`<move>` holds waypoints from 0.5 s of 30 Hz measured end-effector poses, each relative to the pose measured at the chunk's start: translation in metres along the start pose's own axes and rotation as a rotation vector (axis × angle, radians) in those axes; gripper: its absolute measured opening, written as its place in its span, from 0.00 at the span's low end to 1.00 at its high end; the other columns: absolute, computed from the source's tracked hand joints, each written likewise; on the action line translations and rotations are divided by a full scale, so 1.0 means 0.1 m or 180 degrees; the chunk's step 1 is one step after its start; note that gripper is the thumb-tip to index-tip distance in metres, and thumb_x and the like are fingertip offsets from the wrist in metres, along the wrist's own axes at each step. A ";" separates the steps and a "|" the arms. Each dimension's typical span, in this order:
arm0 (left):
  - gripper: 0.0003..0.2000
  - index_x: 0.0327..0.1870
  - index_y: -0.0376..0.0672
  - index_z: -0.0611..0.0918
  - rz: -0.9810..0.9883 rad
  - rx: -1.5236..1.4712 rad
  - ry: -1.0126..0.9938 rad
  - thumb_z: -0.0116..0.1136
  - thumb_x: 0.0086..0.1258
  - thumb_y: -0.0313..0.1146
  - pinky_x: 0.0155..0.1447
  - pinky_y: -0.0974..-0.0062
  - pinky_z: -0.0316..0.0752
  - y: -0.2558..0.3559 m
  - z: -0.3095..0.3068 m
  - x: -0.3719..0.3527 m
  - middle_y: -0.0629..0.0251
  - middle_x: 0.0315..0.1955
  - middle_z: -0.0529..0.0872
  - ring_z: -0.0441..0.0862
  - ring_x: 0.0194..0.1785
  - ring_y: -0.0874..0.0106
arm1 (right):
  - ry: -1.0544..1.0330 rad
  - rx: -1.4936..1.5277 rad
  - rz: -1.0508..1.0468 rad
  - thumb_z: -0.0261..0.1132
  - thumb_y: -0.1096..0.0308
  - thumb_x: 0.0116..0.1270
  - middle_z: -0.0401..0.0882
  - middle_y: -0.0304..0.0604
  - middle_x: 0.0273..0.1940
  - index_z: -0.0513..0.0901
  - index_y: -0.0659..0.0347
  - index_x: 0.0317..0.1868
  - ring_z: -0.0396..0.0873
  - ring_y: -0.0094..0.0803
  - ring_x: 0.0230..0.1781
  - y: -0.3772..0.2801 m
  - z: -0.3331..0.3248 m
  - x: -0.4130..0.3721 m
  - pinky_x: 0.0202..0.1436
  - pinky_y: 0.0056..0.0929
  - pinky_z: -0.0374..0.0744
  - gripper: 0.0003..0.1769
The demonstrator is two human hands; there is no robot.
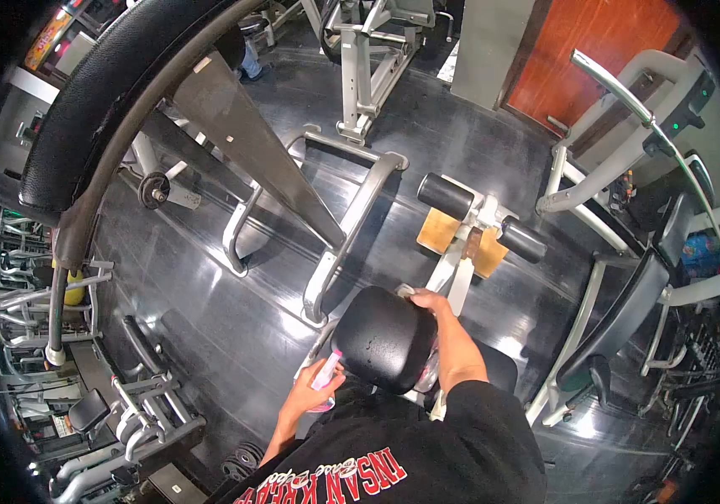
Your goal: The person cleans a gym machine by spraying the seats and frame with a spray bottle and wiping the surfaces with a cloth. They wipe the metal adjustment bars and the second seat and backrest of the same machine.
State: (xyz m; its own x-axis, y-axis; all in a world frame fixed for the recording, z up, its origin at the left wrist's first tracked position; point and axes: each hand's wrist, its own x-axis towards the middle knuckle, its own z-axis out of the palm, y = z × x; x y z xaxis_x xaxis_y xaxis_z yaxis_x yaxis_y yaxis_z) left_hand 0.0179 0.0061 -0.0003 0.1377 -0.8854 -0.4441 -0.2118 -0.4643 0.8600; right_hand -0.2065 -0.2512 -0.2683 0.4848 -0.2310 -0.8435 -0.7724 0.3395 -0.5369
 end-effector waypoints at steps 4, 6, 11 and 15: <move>0.09 0.42 0.41 0.80 -0.0119 -0.0069 0.0034 0.64 0.64 0.32 0.28 0.81 0.72 0.05 0.01 -0.01 0.72 0.23 0.81 0.78 0.22 0.82 | 0.0734 0.0320 -0.1044 0.53 0.50 0.73 0.76 0.44 0.59 0.71 0.60 0.65 0.70 0.33 0.60 -0.49 0.30 0.43 0.65 0.29 0.65 0.28; 0.09 0.42 0.41 0.80 -0.0071 -0.0045 0.0066 0.64 0.64 0.32 0.28 0.81 0.72 0.09 0.02 0.00 0.72 0.23 0.81 0.78 0.22 0.82 | 0.0848 0.0279 -0.1067 0.53 0.51 0.73 0.76 0.42 0.59 0.71 0.62 0.64 0.70 0.33 0.60 -0.74 0.41 0.41 0.65 0.29 0.65 0.28; 0.10 0.43 0.40 0.79 -0.0026 0.0041 0.0054 0.64 0.65 0.31 0.28 0.81 0.73 0.04 0.04 -0.03 0.71 0.24 0.81 0.78 0.22 0.82 | 0.0785 0.0027 -0.1061 0.54 0.51 0.73 0.76 0.40 0.58 0.71 0.61 0.64 0.71 0.30 0.58 -0.62 0.33 0.35 0.64 0.29 0.66 0.27; 0.09 0.43 0.39 0.79 -0.0010 -0.0040 0.0079 0.64 0.65 0.31 0.28 0.81 0.73 0.01 0.03 -0.07 0.71 0.24 0.81 0.78 0.22 0.82 | 0.0052 0.0490 -0.0615 0.55 0.43 0.69 0.74 0.38 0.58 0.68 0.57 0.66 0.69 0.32 0.58 -0.34 0.07 -0.08 0.60 0.38 0.69 0.33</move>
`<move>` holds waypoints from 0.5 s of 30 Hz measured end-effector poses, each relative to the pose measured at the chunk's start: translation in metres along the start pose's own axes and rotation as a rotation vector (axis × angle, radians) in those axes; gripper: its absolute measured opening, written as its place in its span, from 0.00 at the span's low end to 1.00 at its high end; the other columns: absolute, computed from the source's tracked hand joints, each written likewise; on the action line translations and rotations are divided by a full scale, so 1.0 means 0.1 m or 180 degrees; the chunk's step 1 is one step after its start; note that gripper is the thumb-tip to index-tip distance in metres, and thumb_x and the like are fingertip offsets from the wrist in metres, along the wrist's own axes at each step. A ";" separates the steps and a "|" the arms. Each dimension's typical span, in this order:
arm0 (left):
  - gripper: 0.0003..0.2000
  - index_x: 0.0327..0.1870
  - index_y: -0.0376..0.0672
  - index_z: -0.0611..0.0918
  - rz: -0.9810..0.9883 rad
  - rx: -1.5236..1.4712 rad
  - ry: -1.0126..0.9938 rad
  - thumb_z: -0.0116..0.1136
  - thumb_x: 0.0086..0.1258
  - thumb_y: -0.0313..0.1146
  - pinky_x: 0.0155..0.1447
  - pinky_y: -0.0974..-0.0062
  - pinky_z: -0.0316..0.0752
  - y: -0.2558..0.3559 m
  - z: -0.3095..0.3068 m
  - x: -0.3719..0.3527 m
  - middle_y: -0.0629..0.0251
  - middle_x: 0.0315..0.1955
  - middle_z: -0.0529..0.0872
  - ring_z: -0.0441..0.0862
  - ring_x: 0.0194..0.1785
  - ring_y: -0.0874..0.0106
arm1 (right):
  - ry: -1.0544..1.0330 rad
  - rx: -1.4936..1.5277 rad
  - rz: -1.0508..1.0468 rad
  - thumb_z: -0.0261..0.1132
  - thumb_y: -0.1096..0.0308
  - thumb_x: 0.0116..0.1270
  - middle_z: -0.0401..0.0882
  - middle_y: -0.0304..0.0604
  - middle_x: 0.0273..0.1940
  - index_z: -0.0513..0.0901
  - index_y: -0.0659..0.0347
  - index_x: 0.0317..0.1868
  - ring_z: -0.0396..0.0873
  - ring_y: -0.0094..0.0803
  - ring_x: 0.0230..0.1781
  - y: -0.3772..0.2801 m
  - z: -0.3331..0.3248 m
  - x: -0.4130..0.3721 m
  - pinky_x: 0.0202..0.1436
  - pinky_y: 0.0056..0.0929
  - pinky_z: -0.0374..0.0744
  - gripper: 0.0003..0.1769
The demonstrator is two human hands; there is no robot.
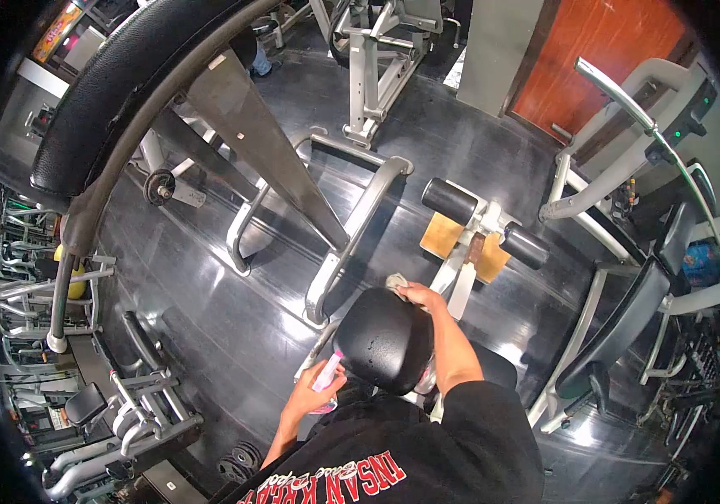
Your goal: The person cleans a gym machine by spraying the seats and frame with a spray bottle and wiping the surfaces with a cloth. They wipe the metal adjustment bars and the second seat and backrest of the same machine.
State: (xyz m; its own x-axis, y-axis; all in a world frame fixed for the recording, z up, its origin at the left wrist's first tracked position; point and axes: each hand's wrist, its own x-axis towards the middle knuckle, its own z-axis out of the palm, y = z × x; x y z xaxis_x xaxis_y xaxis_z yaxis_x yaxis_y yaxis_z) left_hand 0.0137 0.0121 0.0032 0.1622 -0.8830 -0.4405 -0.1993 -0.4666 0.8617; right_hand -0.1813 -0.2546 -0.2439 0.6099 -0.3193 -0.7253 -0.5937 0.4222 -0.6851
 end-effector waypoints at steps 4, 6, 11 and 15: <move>0.10 0.43 0.39 0.79 -0.0102 -0.0022 0.0016 0.64 0.64 0.31 0.27 0.80 0.74 -0.11 -0.01 -0.03 0.71 0.24 0.81 0.78 0.22 0.82 | 0.0084 -0.0102 0.1022 0.57 0.49 0.68 0.68 0.38 0.65 0.69 0.48 0.66 0.66 0.37 0.64 0.14 -0.14 -0.53 0.65 0.41 0.65 0.29; 0.10 0.43 0.39 0.79 -0.0115 -0.0004 0.0012 0.64 0.64 0.31 0.27 0.80 0.74 -0.10 -0.03 -0.05 0.71 0.24 0.81 0.78 0.23 0.82 | 0.0084 -0.0019 0.1429 0.57 0.48 0.66 0.65 0.40 0.67 0.68 0.49 0.67 0.65 0.40 0.65 0.12 -0.17 -0.57 0.65 0.46 0.65 0.31; 0.10 0.43 0.39 0.80 -0.0125 0.0072 -0.0096 0.64 0.64 0.32 0.28 0.80 0.74 -0.04 -0.03 -0.08 0.70 0.25 0.82 0.78 0.23 0.82 | 0.0584 -0.0627 0.0638 0.55 0.47 0.68 0.71 0.48 0.64 0.69 0.54 0.66 0.68 0.43 0.65 -0.11 0.02 -0.27 0.64 0.42 0.68 0.31; 0.10 0.43 0.40 0.80 0.0166 0.0234 -0.0031 0.64 0.64 0.32 0.29 0.80 0.74 0.06 0.01 -0.08 0.71 0.26 0.83 0.78 0.23 0.82 | 0.0965 -0.0450 -0.0699 0.54 0.47 0.70 0.78 0.52 0.56 0.73 0.60 0.61 0.73 0.40 0.60 -0.04 0.27 0.45 0.64 0.33 0.68 0.29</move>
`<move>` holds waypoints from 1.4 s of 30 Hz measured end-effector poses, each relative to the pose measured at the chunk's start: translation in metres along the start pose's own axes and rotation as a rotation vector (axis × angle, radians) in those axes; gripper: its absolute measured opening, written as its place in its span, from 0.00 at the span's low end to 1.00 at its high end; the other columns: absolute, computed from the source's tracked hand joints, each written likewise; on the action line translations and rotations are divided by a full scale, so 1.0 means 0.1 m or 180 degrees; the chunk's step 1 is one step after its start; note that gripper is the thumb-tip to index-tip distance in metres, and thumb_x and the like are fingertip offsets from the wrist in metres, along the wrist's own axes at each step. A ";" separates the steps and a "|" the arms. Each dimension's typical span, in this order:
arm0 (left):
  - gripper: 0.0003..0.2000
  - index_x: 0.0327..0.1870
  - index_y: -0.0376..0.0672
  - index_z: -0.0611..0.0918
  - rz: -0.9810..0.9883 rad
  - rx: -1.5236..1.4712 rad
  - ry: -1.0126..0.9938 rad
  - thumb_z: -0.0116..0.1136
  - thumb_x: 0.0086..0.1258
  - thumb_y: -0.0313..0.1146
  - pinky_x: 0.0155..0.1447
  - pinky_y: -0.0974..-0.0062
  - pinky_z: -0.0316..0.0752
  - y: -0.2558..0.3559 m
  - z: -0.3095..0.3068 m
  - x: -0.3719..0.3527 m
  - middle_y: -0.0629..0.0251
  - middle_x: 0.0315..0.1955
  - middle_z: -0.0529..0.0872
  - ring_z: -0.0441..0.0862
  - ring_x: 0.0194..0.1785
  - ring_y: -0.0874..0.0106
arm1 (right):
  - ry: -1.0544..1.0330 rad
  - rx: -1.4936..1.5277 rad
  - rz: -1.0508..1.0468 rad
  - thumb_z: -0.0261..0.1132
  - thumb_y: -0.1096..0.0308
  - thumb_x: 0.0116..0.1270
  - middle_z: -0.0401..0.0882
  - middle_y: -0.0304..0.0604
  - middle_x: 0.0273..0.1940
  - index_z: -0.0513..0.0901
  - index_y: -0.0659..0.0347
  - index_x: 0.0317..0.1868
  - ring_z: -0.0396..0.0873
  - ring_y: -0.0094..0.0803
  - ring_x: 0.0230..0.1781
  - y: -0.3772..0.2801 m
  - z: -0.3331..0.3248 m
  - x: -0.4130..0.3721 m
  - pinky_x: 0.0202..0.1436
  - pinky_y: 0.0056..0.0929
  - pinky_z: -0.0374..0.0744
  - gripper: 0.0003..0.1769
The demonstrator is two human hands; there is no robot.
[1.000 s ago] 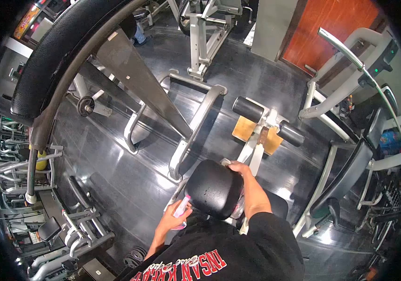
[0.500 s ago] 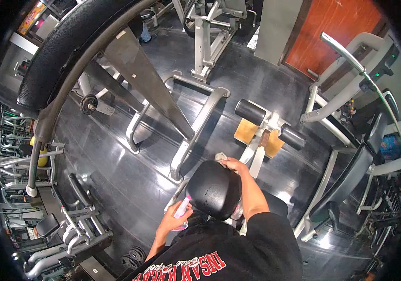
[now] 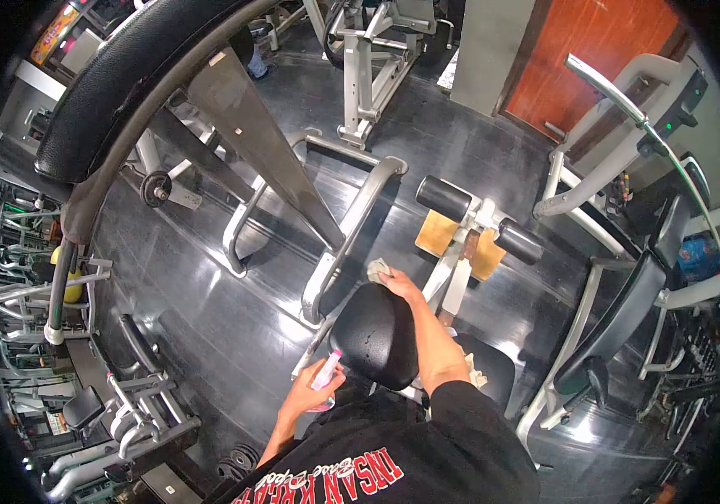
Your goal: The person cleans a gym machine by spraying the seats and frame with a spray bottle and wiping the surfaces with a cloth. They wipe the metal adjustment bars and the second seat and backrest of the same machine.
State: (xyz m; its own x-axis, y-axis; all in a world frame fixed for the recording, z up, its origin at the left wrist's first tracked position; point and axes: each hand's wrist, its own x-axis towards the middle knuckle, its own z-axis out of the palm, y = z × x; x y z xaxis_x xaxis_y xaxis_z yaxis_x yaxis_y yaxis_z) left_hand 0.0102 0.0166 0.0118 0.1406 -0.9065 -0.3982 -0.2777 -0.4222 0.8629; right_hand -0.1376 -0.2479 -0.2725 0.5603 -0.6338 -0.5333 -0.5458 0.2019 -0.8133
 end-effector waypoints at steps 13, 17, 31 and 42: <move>0.10 0.41 0.39 0.81 -0.0324 -0.0135 -0.0069 0.65 0.61 0.32 0.39 0.74 0.77 -0.10 -0.07 -0.08 0.61 0.27 0.86 0.85 0.31 0.73 | -0.0458 -0.0301 0.1632 0.55 0.44 0.69 0.68 0.42 0.67 0.65 0.50 0.69 0.67 0.42 0.65 0.11 -0.61 -0.82 0.58 0.53 0.72 0.33; 0.10 0.41 0.39 0.81 -0.0444 -0.0056 -0.0132 0.65 0.61 0.32 0.39 0.73 0.78 -0.05 -0.08 -0.07 0.60 0.28 0.86 0.85 0.32 0.72 | -0.0762 -0.0107 0.1981 0.53 0.45 0.70 0.62 0.48 0.70 0.62 0.49 0.70 0.69 0.47 0.64 -0.15 -0.66 -0.93 0.59 0.54 0.73 0.33; 0.09 0.40 0.37 0.81 -0.0186 -0.0260 0.0008 0.65 0.62 0.30 0.34 0.75 0.76 -0.01 0.05 0.00 0.64 0.25 0.84 0.81 0.27 0.77 | 0.0309 -0.0617 0.0271 0.56 0.49 0.69 0.75 0.56 0.58 0.69 0.60 0.64 0.70 0.50 0.63 0.24 -0.31 -0.73 0.65 0.38 0.68 0.30; 0.10 0.43 0.37 0.80 -0.0312 -0.0464 0.0177 0.63 0.63 0.29 0.29 0.79 0.74 -0.02 0.11 -0.01 0.67 0.27 0.84 0.79 0.23 0.80 | -0.0122 0.0054 0.0032 0.56 0.51 0.72 0.79 0.43 0.56 0.72 0.56 0.64 0.72 0.34 0.59 0.29 -0.23 -0.39 0.63 0.30 0.67 0.26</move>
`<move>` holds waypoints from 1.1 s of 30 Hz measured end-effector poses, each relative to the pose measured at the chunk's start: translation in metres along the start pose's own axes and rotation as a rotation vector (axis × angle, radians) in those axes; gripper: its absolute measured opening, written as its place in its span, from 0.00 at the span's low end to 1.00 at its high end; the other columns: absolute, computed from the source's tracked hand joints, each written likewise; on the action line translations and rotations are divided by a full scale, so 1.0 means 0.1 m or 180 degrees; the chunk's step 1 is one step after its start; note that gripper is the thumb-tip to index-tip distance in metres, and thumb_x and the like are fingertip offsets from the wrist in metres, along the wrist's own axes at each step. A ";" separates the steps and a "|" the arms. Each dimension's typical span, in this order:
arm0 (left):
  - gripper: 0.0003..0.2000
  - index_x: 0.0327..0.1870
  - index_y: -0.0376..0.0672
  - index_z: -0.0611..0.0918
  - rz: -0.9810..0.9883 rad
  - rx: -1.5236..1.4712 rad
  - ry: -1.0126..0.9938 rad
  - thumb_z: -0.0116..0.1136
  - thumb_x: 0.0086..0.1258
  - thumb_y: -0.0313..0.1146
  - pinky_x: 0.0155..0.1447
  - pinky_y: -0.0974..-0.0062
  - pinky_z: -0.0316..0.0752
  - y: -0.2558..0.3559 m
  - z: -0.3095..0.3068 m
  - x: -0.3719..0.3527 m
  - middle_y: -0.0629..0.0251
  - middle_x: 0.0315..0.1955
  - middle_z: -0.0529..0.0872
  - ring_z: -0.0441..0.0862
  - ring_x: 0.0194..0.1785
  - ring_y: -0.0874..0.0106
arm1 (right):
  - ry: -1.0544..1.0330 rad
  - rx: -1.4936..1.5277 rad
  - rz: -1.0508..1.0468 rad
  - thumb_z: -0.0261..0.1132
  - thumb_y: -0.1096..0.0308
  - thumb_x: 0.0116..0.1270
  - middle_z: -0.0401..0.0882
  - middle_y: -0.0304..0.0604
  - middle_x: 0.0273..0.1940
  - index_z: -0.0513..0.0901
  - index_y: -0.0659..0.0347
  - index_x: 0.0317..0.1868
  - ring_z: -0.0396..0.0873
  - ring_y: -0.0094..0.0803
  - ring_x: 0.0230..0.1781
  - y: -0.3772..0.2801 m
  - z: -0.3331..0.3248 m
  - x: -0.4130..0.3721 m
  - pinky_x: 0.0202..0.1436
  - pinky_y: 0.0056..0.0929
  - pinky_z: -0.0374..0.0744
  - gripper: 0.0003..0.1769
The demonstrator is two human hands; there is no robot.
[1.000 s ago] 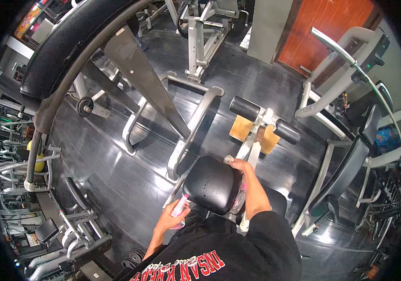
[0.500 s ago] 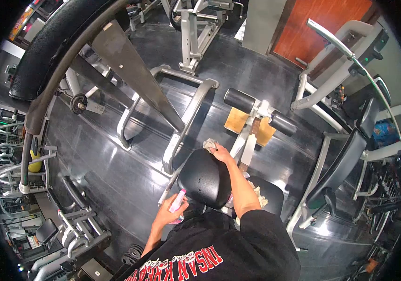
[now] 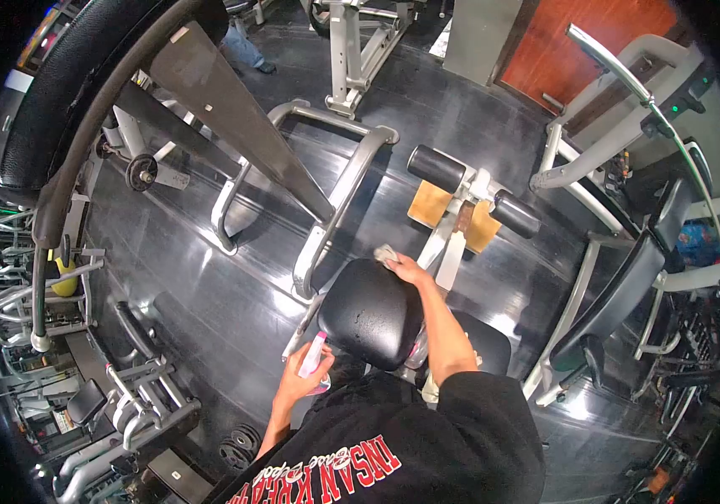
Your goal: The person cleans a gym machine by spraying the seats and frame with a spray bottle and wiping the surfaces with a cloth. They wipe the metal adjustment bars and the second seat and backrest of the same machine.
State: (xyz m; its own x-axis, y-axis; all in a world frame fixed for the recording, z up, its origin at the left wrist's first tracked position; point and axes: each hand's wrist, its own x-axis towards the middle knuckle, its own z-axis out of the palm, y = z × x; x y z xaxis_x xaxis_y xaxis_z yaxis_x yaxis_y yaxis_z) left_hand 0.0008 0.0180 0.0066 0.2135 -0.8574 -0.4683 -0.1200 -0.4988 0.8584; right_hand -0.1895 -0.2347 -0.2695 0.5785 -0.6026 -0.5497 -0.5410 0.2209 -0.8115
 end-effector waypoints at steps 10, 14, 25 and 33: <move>0.09 0.42 0.37 0.80 0.0010 -0.0128 0.0394 0.63 0.63 0.28 0.29 0.79 0.74 -0.04 0.03 -0.12 0.67 0.27 0.85 0.79 0.23 0.80 | -0.0497 -0.0692 -0.0333 0.56 0.50 0.70 0.76 0.50 0.59 0.72 0.60 0.63 0.72 0.41 0.61 -0.40 0.29 0.73 0.64 0.34 0.67 0.28; 0.09 0.42 0.37 0.80 -0.0096 -0.0181 0.0539 0.63 0.63 0.27 0.29 0.80 0.74 -0.08 -0.01 -0.18 0.66 0.28 0.85 0.79 0.23 0.81 | -0.0833 -0.1097 -0.0140 0.58 0.49 0.66 0.79 0.48 0.55 0.76 0.56 0.59 0.75 0.42 0.59 -0.89 0.30 0.62 0.61 0.36 0.70 0.26; 0.09 0.42 0.37 0.81 0.0048 -0.0186 0.0648 0.63 0.62 0.28 0.30 0.78 0.74 -0.29 -0.14 -0.33 0.65 0.26 0.85 0.80 0.23 0.80 | -0.0814 -0.2409 -0.0186 0.57 0.50 0.64 0.77 0.46 0.59 0.76 0.49 0.58 0.72 0.44 0.62 -1.31 0.51 0.57 0.63 0.42 0.71 0.24; 0.09 0.41 0.37 0.81 0.0053 -0.0309 0.0584 0.63 0.62 0.29 0.30 0.78 0.74 -0.25 -0.21 -0.41 0.65 0.28 0.86 0.80 0.24 0.80 | -0.1184 -0.2756 -0.0544 0.59 0.48 0.62 0.75 0.43 0.61 0.74 0.44 0.63 0.71 0.46 0.63 -1.58 0.66 0.34 0.65 0.45 0.69 0.29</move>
State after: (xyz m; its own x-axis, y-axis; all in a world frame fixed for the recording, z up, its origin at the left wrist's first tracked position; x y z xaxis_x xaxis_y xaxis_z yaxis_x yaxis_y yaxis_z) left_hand 0.0155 0.0683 0.0088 0.3863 -0.8234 -0.4157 -0.0328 -0.4626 0.8859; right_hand -0.0440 -0.2397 -0.1730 0.7676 -0.2592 -0.5862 -0.6088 -0.5809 -0.5403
